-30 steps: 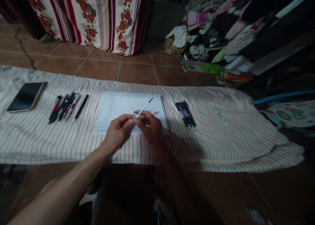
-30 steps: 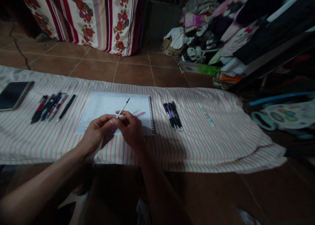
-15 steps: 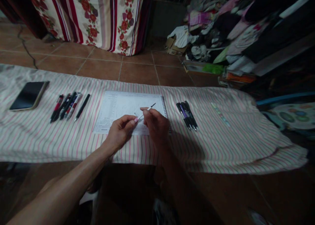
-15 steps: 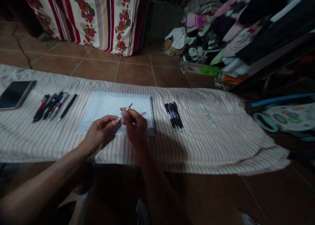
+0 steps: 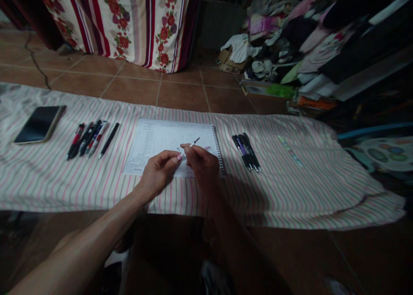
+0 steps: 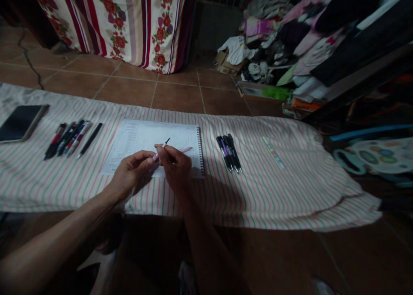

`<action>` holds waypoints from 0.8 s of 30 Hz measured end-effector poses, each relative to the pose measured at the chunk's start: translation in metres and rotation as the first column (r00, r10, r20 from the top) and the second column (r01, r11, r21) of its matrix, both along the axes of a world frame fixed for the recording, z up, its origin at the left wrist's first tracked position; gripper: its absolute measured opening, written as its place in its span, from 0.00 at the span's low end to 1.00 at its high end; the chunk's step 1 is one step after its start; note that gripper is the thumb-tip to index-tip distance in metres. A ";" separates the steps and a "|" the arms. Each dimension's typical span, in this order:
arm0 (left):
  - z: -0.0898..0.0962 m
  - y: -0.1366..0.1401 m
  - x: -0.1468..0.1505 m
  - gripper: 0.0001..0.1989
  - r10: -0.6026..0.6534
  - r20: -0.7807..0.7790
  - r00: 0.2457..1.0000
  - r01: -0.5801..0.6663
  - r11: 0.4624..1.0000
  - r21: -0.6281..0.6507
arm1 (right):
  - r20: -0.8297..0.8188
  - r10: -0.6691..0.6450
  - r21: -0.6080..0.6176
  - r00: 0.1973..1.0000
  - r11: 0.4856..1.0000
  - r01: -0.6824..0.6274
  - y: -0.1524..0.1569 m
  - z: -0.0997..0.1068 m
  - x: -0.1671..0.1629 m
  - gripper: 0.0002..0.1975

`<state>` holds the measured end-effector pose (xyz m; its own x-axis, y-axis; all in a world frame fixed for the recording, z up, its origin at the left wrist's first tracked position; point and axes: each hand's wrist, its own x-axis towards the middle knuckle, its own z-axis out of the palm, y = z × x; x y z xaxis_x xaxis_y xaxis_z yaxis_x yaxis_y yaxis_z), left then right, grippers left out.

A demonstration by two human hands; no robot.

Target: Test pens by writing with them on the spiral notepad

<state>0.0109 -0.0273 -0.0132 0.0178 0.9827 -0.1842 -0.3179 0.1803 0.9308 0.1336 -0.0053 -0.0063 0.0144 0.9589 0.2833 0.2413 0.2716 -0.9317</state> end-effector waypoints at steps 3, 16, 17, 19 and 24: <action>0.002 -0.001 0.001 0.09 -0.004 0.014 1.000 0.003 1.000 0.018 | -0.039 0.026 -0.031 0.999 0.999 -0.027 0.000 -0.002 -0.001 0.13; 0.008 0.007 -0.022 0.08 0.135 -0.087 0.987 -0.125 0.986 0.114 | -0.115 0.041 -0.116 0.993 0.992 -0.055 0.005 -0.004 0.008 0.20; 0.008 0.009 -0.027 0.09 0.151 -0.087 0.985 -0.140 0.983 0.121 | -0.110 0.013 -0.121 0.994 0.992 -0.026 0.007 -0.005 0.009 0.20; 0.008 0.010 -0.033 0.09 0.179 -0.070 0.981 -0.170 0.978 0.122 | -0.088 -0.036 -0.137 0.995 0.990 0.024 0.010 -0.008 0.012 0.19; 0.012 0.008 -0.040 0.09 0.221 -0.001 0.975 -0.221 0.974 0.052 | -0.038 -0.082 -0.154 0.996 0.985 0.075 0.018 -0.018 0.016 0.18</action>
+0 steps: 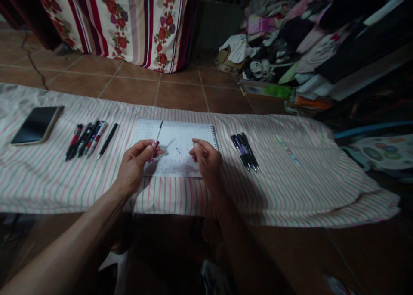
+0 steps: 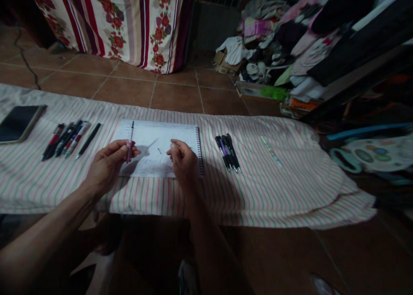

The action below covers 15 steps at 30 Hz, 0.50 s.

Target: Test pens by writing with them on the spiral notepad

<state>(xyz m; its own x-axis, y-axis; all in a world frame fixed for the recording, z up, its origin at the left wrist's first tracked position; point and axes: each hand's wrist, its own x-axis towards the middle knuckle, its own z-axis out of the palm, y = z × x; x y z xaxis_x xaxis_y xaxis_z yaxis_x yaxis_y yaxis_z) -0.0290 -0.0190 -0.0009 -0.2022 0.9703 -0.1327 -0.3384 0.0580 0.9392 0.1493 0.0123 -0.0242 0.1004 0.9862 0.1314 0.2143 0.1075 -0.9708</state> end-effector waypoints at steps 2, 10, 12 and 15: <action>0.001 -0.001 -0.001 0.08 0.002 0.042 0.999 -0.001 1.000 -0.020 | 0.029 -0.008 0.003 1.000 1.000 0.008 0.002 -0.003 0.000 0.17; 0.006 -0.003 -0.004 0.05 0.002 0.178 0.984 0.005 0.999 -0.038 | 0.368 -0.013 0.089 0.930 0.996 -0.021 0.003 -0.005 -0.009 0.11; 0.008 -0.004 -0.005 0.05 -0.006 0.196 0.981 0.017 0.998 -0.053 | 0.450 -0.013 0.110 0.893 0.993 -0.041 0.003 -0.005 -0.012 0.10; 0.008 -0.005 -0.005 0.05 -0.029 0.215 0.976 0.041 0.998 -0.053 | 0.532 -0.013 0.108 0.847 0.993 -0.053 0.004 -0.009 -0.017 0.09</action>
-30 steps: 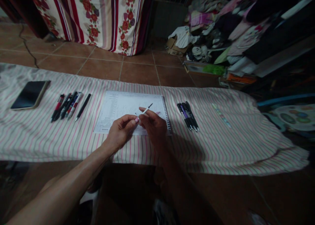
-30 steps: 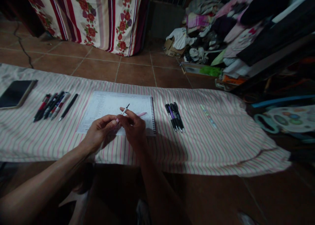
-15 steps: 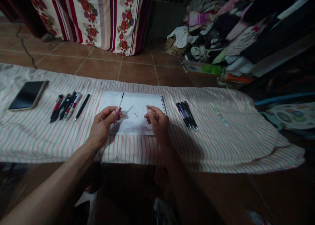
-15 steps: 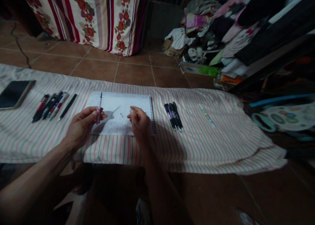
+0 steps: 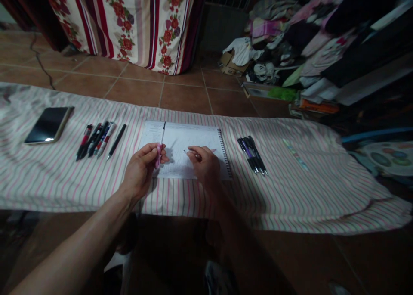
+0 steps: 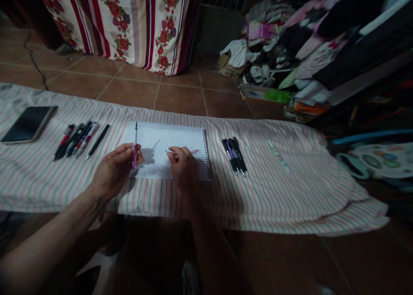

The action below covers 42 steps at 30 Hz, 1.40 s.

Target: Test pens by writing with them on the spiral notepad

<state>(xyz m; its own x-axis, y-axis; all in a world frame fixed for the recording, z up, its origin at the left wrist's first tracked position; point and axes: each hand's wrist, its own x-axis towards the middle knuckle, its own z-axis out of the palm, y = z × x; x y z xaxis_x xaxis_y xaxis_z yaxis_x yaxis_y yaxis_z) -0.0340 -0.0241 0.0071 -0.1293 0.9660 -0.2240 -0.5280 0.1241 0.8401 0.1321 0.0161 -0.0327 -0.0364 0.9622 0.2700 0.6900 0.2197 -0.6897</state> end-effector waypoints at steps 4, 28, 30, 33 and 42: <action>-0.001 -0.001 0.000 0.04 -0.018 0.026 0.999 0.019 1.000 -0.013 | 0.152 0.003 0.021 0.988 1.000 -0.007 0.000 -0.007 -0.005 0.09; -0.003 -0.003 0.008 0.04 -0.096 0.056 0.994 0.098 0.995 -0.037 | 0.133 -0.022 0.063 0.991 0.998 0.014 -0.004 0.000 -0.012 0.09; -0.003 -0.003 0.009 0.04 -0.097 0.064 0.993 0.100 0.994 -0.042 | 0.017 -0.017 0.046 1.000 0.999 0.017 -0.003 0.005 -0.010 0.08; -0.004 -0.002 0.011 0.04 -0.097 0.069 0.993 0.102 0.993 -0.065 | -0.190 -0.011 -0.034 0.982 0.999 0.004 0.000 0.006 -0.008 0.07; -0.005 -0.003 0.018 0.08 -0.108 0.055 0.993 0.111 0.992 -0.058 | -0.647 -0.075 -0.216 0.759 0.973 -0.088 0.004 0.009 -0.004 0.09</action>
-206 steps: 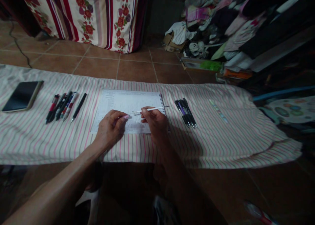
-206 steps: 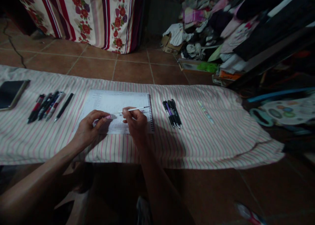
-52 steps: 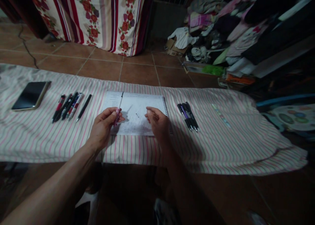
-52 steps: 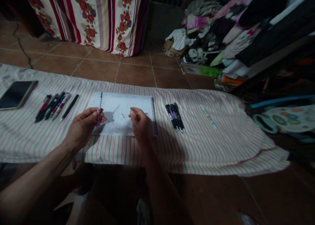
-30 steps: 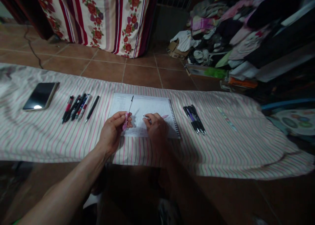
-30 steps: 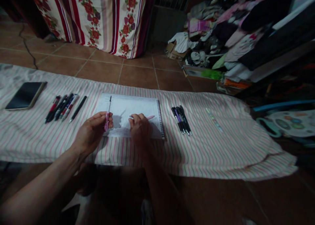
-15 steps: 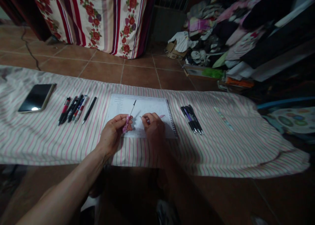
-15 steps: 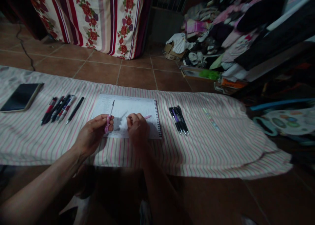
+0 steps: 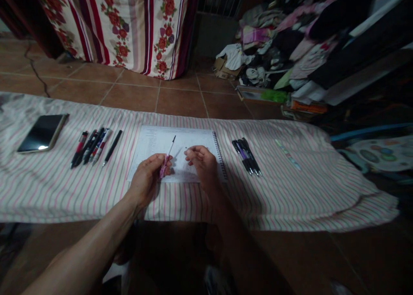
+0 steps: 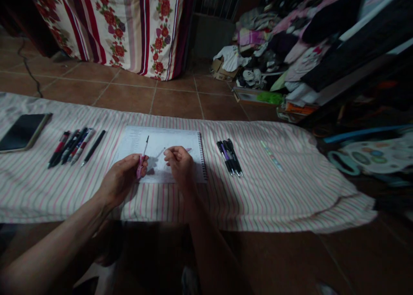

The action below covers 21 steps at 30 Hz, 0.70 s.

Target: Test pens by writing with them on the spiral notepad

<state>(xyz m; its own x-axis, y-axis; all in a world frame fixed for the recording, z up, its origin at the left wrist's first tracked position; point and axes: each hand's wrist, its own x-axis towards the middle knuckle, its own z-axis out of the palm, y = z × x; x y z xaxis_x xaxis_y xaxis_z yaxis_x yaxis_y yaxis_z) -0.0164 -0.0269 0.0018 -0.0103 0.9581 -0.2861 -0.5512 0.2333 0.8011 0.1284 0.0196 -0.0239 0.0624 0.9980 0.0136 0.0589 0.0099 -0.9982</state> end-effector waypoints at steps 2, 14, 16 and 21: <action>0.001 0.000 0.002 0.09 0.005 -0.010 1.000 -0.005 1.000 -0.013 | -0.042 -0.005 -0.026 0.999 1.000 0.004 -0.001 0.002 0.001 0.10; -0.002 0.001 0.009 0.11 -0.022 -0.030 0.999 0.021 1.000 -0.019 | -0.193 -0.025 -0.073 0.981 0.997 0.011 -0.004 0.012 0.011 0.10; -0.001 0.000 0.011 0.11 -0.024 -0.032 0.999 0.023 0.999 -0.033 | -0.233 -0.029 -0.096 0.972 0.995 0.006 -0.004 0.011 0.014 0.11; 0.000 0.000 0.015 0.11 -0.021 -0.013 1.000 0.020 0.998 -0.055 | -0.331 -0.055 -0.127 0.942 0.992 0.014 -0.003 0.009 0.018 0.13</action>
